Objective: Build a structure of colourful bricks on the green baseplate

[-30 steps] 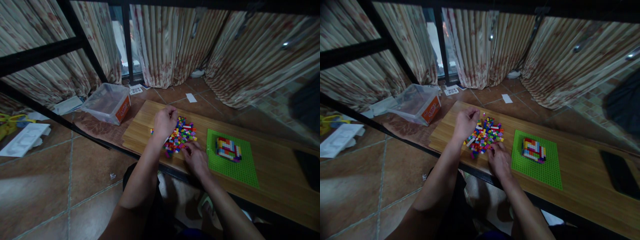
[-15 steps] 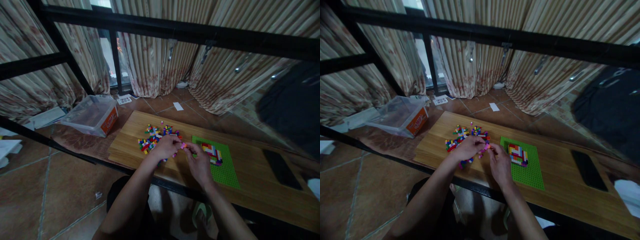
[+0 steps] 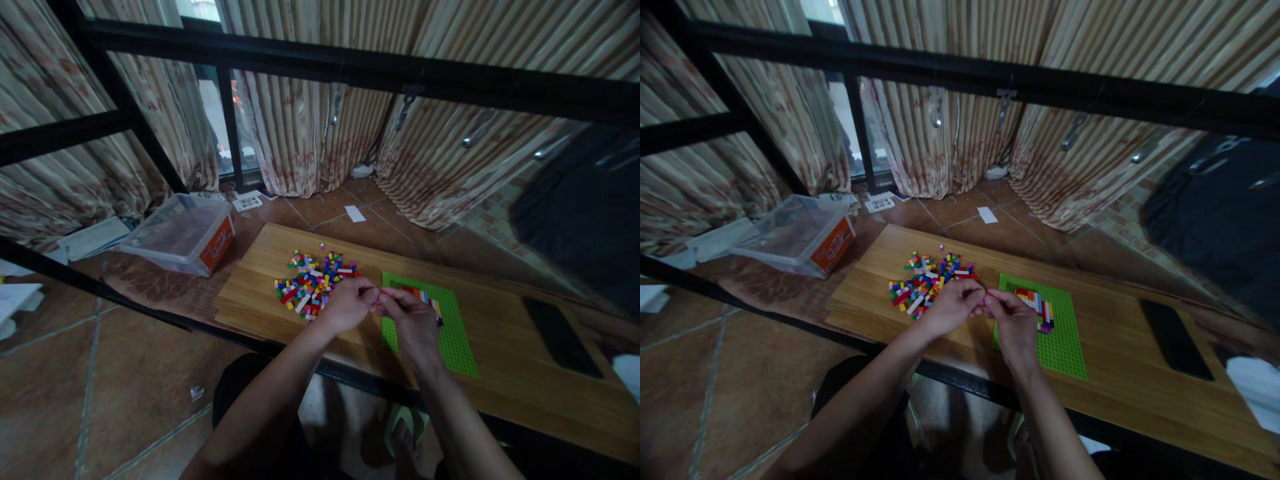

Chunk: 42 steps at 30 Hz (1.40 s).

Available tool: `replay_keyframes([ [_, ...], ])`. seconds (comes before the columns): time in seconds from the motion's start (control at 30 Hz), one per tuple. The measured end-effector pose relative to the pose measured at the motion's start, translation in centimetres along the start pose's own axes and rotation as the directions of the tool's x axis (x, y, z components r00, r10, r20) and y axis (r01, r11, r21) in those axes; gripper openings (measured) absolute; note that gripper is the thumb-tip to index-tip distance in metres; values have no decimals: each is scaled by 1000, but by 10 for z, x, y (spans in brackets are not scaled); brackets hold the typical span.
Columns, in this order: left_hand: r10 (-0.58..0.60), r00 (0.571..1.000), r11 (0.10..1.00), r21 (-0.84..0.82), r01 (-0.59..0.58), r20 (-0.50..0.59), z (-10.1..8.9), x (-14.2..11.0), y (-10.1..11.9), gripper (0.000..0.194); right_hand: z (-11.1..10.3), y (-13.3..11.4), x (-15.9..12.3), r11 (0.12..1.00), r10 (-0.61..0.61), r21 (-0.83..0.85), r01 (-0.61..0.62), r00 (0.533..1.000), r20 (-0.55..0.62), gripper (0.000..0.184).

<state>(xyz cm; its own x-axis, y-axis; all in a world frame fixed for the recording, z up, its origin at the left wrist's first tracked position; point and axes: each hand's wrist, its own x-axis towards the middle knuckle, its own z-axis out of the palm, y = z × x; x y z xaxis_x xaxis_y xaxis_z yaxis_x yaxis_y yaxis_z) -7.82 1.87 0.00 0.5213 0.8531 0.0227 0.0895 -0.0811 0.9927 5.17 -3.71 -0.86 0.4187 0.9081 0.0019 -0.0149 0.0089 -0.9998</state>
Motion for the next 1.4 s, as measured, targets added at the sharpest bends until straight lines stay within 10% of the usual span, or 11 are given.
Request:
replay_keyframes([
  [0.37, -241, 970, 905, -364, 218, -18, 1, -4, 9, 19, 6, 14, -2, 979, 45, 194, -61, 995, 87, 23],
  [0.73, -212, 902, 957, -268, 114, -375, -58, 8, 9, 12, 23, 47, 17, 885, -133, -445, 136, 990, 39, 15],
  [1.1, -246, 969, 964, -101, 245, -4, -32, 1, 11, 16, 8, 19, -12, 889, -228, -374, 264, 964, 137, 29],
  [1.4, -315, 857, 902, -152, 404, 409, 34, -13, 9, 28, -58, 14, -65, 895, -201, -391, 215, 977, 77, 24],
])
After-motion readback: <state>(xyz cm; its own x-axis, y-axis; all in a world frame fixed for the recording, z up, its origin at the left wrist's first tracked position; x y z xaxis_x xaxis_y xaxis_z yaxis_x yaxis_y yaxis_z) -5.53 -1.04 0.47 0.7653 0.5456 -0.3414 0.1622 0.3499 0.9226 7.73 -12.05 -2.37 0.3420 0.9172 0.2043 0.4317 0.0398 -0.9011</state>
